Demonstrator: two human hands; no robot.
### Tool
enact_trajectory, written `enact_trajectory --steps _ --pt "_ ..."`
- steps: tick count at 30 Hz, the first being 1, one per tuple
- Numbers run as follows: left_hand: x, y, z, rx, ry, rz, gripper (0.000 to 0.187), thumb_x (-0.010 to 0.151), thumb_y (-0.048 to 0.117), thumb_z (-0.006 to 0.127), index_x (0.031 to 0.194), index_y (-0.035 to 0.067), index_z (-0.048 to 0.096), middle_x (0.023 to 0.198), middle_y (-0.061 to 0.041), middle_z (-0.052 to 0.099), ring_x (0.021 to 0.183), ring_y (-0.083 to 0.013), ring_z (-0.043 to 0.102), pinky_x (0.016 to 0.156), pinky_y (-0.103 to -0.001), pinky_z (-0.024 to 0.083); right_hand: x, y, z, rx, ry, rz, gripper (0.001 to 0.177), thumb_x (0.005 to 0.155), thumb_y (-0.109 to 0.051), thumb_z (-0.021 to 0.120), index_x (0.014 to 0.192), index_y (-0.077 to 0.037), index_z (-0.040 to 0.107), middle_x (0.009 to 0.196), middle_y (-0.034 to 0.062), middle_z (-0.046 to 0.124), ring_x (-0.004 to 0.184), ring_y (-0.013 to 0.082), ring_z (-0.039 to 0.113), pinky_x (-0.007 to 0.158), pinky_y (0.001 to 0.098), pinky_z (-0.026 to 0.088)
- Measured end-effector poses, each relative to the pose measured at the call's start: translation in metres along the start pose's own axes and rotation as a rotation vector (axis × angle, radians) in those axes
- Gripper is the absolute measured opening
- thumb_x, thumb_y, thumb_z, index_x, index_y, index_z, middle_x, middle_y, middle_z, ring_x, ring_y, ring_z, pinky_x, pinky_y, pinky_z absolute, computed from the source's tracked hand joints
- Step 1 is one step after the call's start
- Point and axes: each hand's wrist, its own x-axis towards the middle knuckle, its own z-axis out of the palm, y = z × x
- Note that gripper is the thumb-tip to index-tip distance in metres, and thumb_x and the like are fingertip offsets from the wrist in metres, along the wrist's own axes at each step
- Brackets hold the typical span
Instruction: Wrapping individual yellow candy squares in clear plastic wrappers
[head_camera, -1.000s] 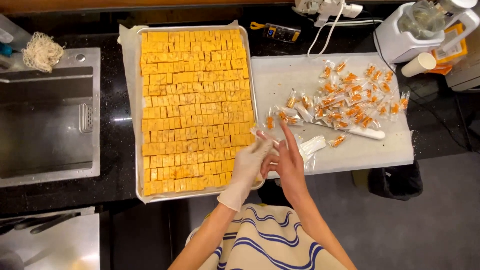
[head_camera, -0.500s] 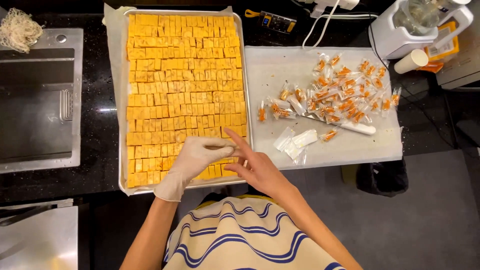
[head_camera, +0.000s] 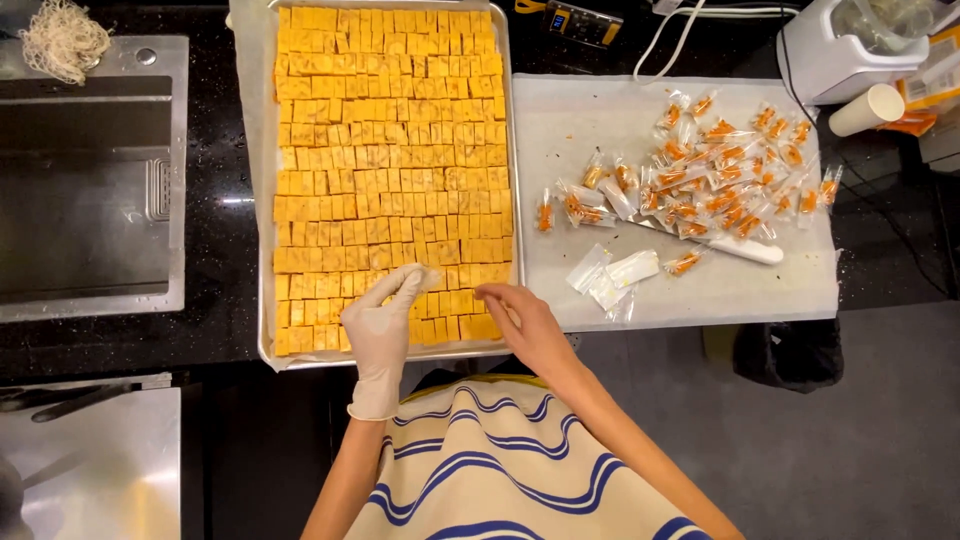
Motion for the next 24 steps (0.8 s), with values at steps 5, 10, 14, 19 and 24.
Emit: enact_trajectory --steps 5,10,14,19,24 --pt "-0.006 0.009 -0.023 0.028 -0.038 -0.075 0.011 0.095 0.018 0.096 0.106 0.017 0.095 0.107 -0.008 0.091 0.116 -0.0234 0.083 0.112 -0.042 0.059 -0.029 0.068 -0.012 -0.671 0.022 -0.225 0.028 0.115 -0.024 0.07 0.14 -0.016 0.078 0.105 0.004 0.083 0.112 0.0241 0.076 0.111 0.0436 0.054" --pt "-0.005 0.004 -0.019 0.033 -0.052 -0.119 0.012 0.097 0.02 0.096 0.108 0.018 0.095 0.109 -0.008 0.091 0.118 -0.0242 0.083 0.113 -0.044 0.059 -0.039 0.09 -0.014 -0.738 0.076 -0.24 0.034 0.107 -0.025 0.081 0.14 -0.017 0.077 0.113 0.0014 0.081 0.111 0.0204 0.074 0.106 0.0397 0.056" --pt "-0.012 -0.001 -0.004 0.002 -0.114 -0.132 0.012 0.097 0.024 0.095 0.108 0.02 0.095 0.109 -0.008 0.092 0.118 -0.0263 0.083 0.114 -0.044 0.058 -0.03 0.092 -0.007 -0.877 -0.021 -0.227 0.045 0.097 -0.034 0.089 0.135 -0.016 0.07 0.117 0.0023 0.064 0.104 0.0229 0.068 0.097 0.0411 0.056" --pt "-0.016 -0.005 0.003 0.008 -0.183 -0.087 0.01 0.096 0.027 0.095 0.106 0.024 0.096 0.111 -0.004 0.092 0.121 -0.0245 0.083 0.115 -0.043 0.058 -0.005 0.088 0.0 -0.978 -0.148 -0.19 0.063 0.092 -0.04 0.094 0.141 -0.015 0.064 0.117 0.0033 0.056 0.109 0.0271 0.068 0.093 0.0428 0.053" --pt "-0.015 -0.014 0.0 0.01 -0.19 -0.047 0.012 0.097 0.026 0.095 0.108 0.021 0.095 0.112 -0.007 0.092 0.12 -0.0261 0.083 0.114 -0.043 0.058 0.005 0.067 -0.01 -1.098 -0.307 -0.365 0.051 0.097 -0.037 0.085 0.139 -0.017 0.064 0.132 0.0041 0.054 0.113 0.0257 0.065 0.092 0.0395 0.05"
